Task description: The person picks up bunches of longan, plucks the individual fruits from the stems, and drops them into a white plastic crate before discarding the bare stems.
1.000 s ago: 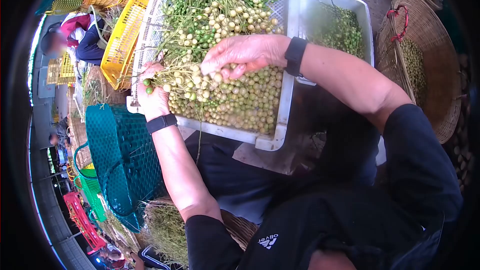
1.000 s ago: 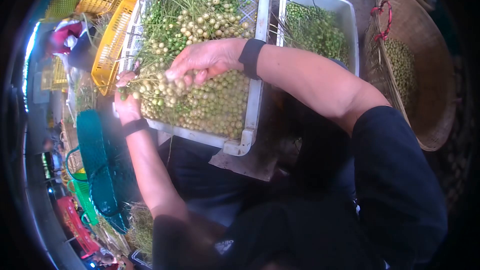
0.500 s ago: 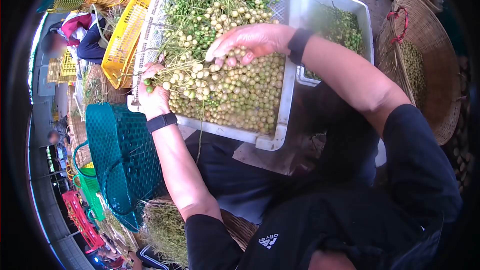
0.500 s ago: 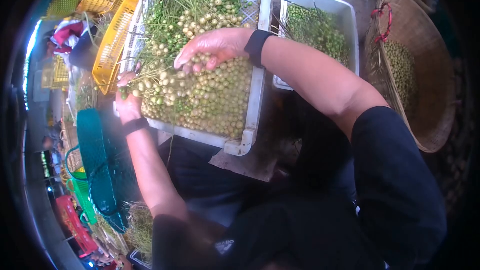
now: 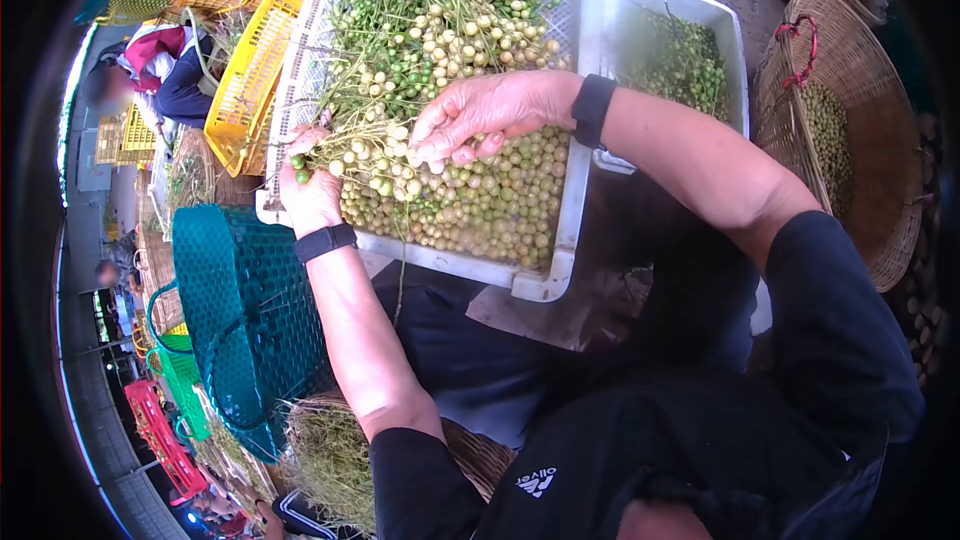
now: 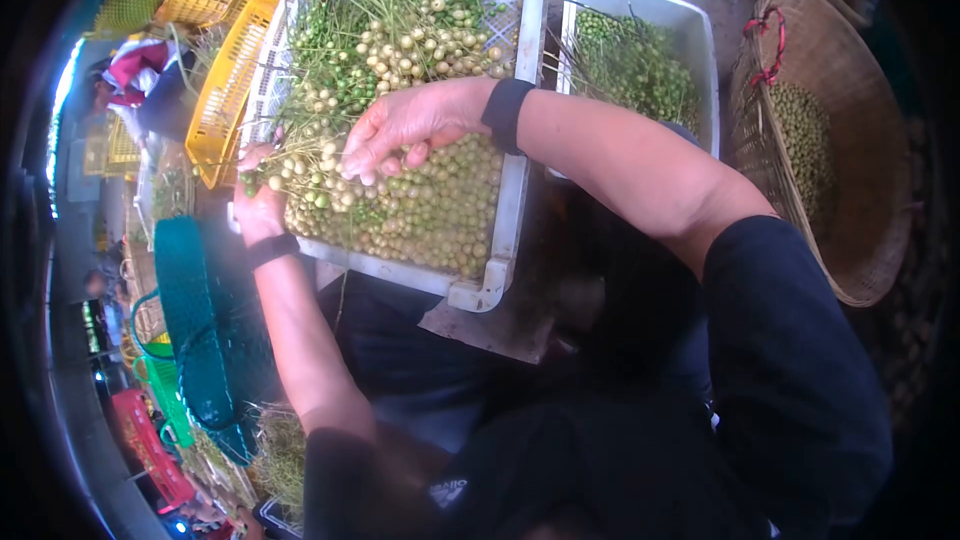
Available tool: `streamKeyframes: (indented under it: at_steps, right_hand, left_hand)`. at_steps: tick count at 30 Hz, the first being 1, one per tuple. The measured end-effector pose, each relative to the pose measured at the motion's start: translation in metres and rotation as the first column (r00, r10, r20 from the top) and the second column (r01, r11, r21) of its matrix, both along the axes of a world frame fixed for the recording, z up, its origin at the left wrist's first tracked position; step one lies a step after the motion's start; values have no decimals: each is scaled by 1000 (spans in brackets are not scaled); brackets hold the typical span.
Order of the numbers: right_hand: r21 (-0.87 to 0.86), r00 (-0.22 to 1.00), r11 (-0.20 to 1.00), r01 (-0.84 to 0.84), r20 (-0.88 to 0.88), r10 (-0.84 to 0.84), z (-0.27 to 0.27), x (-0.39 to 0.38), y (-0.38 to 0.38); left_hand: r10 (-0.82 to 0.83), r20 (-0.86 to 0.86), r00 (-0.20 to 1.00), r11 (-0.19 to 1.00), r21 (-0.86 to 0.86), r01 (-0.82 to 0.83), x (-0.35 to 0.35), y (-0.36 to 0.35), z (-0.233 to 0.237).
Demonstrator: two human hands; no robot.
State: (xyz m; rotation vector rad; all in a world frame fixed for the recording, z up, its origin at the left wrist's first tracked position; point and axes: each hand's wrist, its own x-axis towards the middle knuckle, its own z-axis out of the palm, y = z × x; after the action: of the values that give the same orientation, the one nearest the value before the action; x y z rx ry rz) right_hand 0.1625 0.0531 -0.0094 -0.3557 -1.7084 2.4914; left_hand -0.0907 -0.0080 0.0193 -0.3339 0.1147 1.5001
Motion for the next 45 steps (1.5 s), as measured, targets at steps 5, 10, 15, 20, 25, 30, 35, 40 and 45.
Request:
streamKeyframes:
  at_steps: [5, 10, 15, 20, 25, 30, 35, 40, 45]
  right_hand:
    - [50, 999, 998, 47, -4, -47, 8, 9, 10]
    - [-43, 978, 978, 205, -29, -207, 17, 23, 25]
    - [187, 986, 977, 99, 113, -122, 9, 28, 30]
    - [35, 957, 999, 29, 286, -38, -6, 12, 12]
    - [137, 963, 989, 49, 255, -83, -18, -2, 4]
    - [120, 981, 986, 116, 143, -133, -9, -10, -13]
    - [80, 996, 996, 31, 78, -38, 3, -8, -16]
    - [-28, 1000, 999, -26, -16, 25, 8, 0, -12]
    - [212, 970, 977, -6, 238, -46, 2, 5, -3]
  left_hand:
    - [62, -26, 998, 994, -91, -64, -9, 0, -1]
    - [81, -61, 995, 996, -40, -83, -14, 3, -8]
    - [83, -76, 994, 993, -73, -88, -18, 5, -8]
    - [184, -77, 980, 977, -94, -191, -13, 4, -9]
    - [139, -79, 987, 989, -30, -142, -21, 5, -14]
    - [187, -110, 976, 979, -59, -194, -19, 8, -15]
    - [223, -126, 967, 969, -76, -233, -20, 8, -15]
    - [260, -143, 955, 954, -118, -277, -38, 16, -27]
    - [204, -248, 947, 946, -198, -255, -6, 7, -6]
